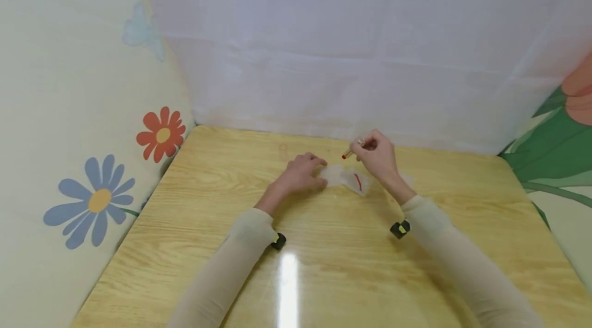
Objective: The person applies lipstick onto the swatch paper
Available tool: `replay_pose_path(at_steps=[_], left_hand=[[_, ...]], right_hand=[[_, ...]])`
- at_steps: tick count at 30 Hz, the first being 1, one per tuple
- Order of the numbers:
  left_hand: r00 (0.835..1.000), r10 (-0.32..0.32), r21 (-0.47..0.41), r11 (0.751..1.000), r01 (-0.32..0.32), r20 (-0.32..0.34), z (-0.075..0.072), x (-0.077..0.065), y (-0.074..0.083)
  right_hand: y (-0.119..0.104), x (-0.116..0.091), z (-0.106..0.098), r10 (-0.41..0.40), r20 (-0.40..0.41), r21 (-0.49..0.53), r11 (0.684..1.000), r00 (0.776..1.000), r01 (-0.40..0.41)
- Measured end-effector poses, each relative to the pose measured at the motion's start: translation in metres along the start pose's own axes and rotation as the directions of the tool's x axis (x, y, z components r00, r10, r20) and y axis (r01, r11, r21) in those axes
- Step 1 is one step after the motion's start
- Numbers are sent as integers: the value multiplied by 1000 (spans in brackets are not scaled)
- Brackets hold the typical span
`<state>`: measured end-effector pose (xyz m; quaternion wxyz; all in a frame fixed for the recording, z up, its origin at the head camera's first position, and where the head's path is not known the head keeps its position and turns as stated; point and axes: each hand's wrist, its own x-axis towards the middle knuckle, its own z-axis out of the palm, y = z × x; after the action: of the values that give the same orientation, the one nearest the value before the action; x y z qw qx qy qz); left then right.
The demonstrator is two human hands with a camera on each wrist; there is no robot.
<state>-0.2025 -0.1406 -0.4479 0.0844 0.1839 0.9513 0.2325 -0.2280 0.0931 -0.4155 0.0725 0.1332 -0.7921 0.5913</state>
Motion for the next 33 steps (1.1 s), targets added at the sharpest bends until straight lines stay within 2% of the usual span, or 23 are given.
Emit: replay_pose_path(at_steps=[19, 33], left_hand=[[999, -23, 105, 994, 25, -24, 15, 4, 17], [999, -32, 127, 991, 36, -33, 24, 7, 13]], right_hand=[[25, -1, 12, 105, 67, -28, 994, 992, -103], [35, 2, 18, 192, 173, -75, 981, 966, -181]])
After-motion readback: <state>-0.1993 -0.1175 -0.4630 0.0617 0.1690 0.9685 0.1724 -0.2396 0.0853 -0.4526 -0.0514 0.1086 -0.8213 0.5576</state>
